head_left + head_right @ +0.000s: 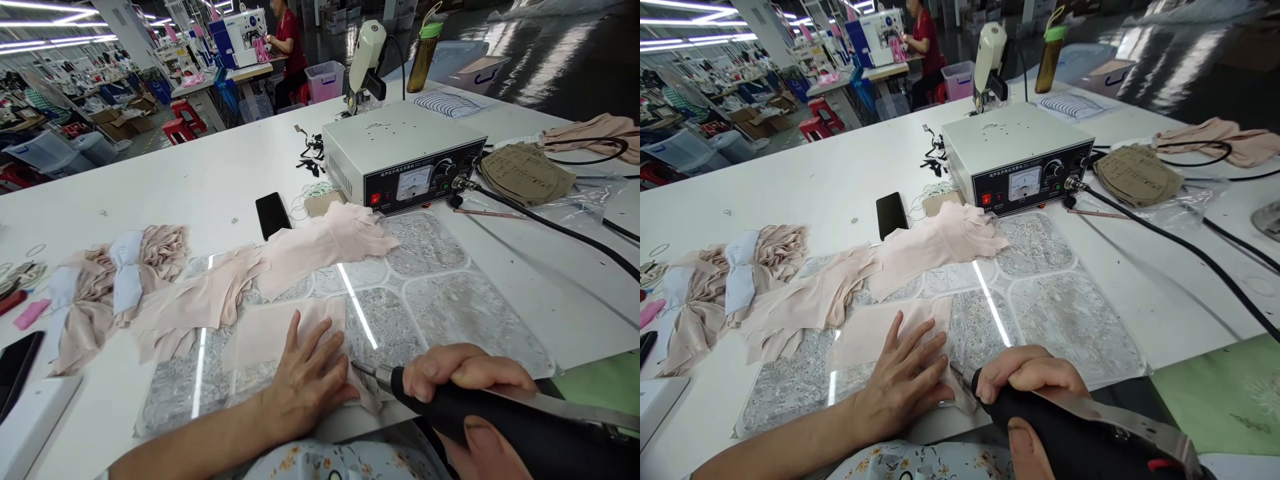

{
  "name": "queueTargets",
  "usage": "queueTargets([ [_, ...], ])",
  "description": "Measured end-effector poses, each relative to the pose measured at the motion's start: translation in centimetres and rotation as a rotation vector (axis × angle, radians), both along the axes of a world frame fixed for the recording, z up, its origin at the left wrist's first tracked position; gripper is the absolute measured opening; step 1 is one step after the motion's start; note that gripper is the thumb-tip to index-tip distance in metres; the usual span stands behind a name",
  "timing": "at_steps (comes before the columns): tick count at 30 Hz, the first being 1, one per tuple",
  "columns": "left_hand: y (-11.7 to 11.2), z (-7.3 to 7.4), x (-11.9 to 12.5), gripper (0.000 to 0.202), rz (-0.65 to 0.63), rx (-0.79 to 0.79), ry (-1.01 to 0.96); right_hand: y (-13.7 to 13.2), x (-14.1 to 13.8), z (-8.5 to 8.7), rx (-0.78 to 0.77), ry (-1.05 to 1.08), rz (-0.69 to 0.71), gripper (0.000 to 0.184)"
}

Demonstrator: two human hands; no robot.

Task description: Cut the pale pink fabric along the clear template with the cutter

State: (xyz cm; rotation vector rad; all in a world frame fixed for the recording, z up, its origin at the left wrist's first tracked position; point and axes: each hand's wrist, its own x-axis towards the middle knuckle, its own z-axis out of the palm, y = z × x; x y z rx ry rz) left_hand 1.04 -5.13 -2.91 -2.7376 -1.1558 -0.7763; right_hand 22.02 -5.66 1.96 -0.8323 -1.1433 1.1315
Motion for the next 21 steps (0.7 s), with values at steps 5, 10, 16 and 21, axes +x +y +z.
queueTargets([
  [5, 0.0, 0.0, -0.1, 0.028, -0.002, 0.002, 0.005, 0.6, -0.5, -0.6, 0.055, 0.009, -0.042, 0.006],
  [10, -0.2, -0.1, -0.2, 0.028, 0.004, -0.006, -0.003, 0.8, -0.9, -0.7, 0.064, -0.016, -0.032, 0.007],
  [16, -0.1, 0.0, -0.1, 0.028, -0.004, 0.002, -0.001, 0.8, -0.8, -0.9, 0.060, 0.002, -0.016, 0.007],
  [21, -0.1, -0.1, 0.0, 0.028, 0.003, 0.008, -0.008, 0.7, -0.6, -1.2, 0.006, 0.004, -0.004, 0.010],
])
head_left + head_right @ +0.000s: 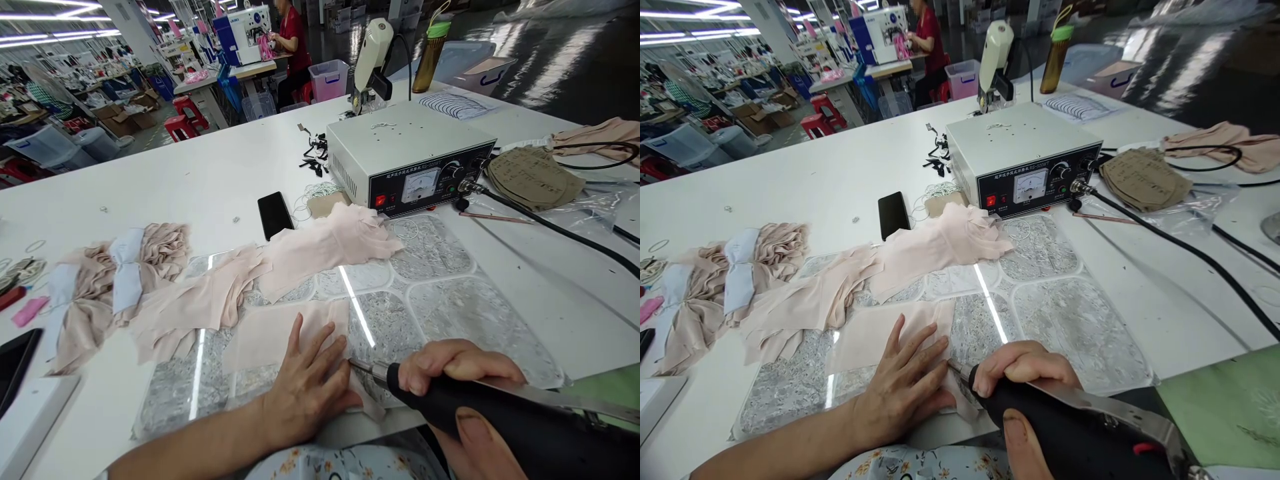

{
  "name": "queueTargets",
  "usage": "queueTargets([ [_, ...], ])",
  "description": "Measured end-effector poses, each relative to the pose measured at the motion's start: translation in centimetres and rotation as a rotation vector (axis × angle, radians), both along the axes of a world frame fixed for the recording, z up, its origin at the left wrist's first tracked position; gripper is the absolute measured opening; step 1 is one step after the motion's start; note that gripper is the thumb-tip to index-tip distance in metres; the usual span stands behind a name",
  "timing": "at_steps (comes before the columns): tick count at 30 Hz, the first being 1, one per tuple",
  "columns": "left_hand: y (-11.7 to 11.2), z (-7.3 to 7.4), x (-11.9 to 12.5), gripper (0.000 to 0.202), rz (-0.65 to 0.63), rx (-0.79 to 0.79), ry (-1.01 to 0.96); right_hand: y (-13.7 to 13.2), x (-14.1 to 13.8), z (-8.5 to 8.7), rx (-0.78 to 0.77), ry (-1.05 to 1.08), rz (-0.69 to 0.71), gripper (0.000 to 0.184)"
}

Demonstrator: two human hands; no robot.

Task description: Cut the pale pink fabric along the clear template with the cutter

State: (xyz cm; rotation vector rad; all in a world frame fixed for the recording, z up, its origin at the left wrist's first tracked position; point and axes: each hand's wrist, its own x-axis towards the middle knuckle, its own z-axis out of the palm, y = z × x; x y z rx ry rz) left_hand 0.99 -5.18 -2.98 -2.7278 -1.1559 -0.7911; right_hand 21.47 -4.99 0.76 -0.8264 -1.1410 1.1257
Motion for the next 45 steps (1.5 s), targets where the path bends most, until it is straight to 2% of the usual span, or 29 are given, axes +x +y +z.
queueTargets([
  [7, 0.0, -0.1, -0.1, 0.028, 0.004, 0.009, -0.005, 0.2, -0.2, -0.2, 0.083, 0.003, 0.011, 0.006],
  [14, 0.0, 0.0, -0.1, 0.027, 0.005, -0.009, 0.002, 0.7, -0.8, 0.2, 0.083, 0.044, -0.066, 0.006],
  [23, 0.0, 0.0, 0.0, 0.028, 0.008, -0.022, -0.024, 1.4, -0.8, -1.1, 0.109, 0.028, -0.021, 0.014],
  [37, 0.0, 0.0, 0.0, 0.026, -0.002, -0.020, -0.021, 1.6, -0.8, -0.9, 0.102, 0.027, 0.005, 0.012],
  [39, 0.1, 0.4, -0.2, 0.025, -0.026, -0.054, -0.018, 1.7, -0.6, -0.5, 0.110, 0.054, -0.026, 0.010],
  [42, 0.3, 1.6, -1.3, 0.021, -0.052, -0.158, -0.004, 1.6, 0.4, -0.1, 0.078, 0.121, -0.143, 0.006],
  [45, 0.5, 2.6, -3.5, 0.017, 0.038, -0.197, 0.016, 1.5, 1.9, -0.8, 0.033, 0.221, -0.286, 0.006],
])
